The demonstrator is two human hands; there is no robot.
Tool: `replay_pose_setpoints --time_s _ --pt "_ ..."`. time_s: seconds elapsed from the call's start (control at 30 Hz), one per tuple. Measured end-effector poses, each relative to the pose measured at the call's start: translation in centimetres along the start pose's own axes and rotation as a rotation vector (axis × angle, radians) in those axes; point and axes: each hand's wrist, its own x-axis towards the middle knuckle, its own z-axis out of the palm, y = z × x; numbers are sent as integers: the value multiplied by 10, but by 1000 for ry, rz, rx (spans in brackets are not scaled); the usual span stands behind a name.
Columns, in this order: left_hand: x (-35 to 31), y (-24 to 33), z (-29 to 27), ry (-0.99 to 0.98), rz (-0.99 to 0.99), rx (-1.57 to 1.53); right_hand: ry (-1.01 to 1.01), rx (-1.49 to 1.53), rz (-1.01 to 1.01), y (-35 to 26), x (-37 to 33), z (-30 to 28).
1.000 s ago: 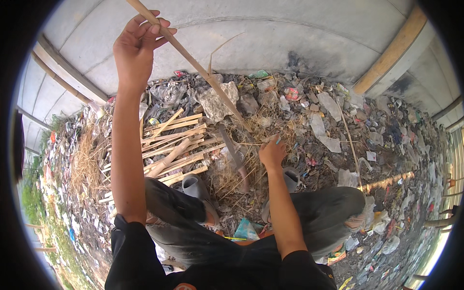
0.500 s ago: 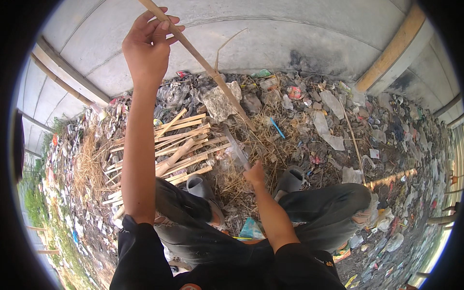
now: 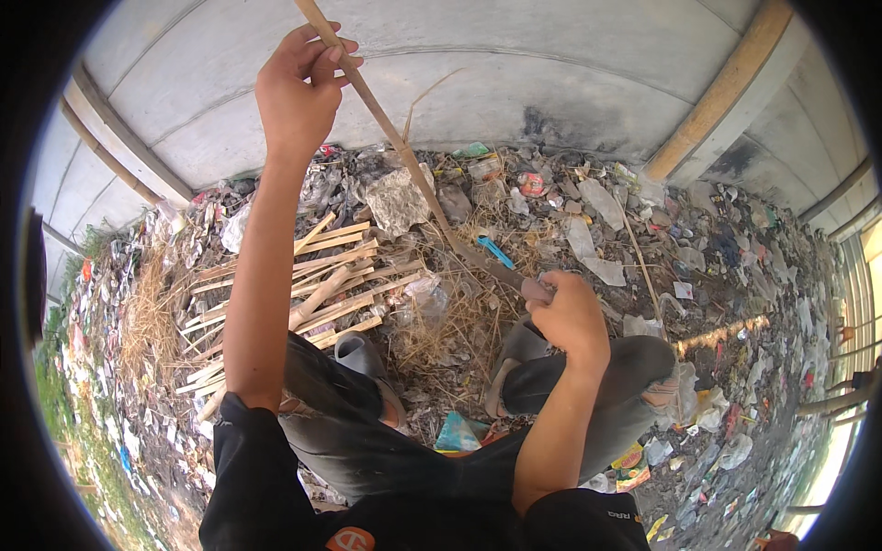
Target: The person sits on the ground and uses a knife to shave the outer layer off a long bamboo stick. They hold the stick with one hand and scrape the blade along its length to remove the bark, creating thin shavings that fall to the ground.
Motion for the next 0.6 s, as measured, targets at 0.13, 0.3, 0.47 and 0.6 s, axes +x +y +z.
replay_pose_setpoints --time_s 0.13,0.3,0.47,0.6 --pt "-3 8 3 3 0 18 241 296 33 -28 -37 -57" --pt "0 43 -18 115 83 -5 445 546 56 -24 -42 -65" --pt "18 74 -50 210 221 118 436 745 71 -22 -40 -55" --pt "18 96 -43 306 302 187 395 750 17 -21 -34 -41"
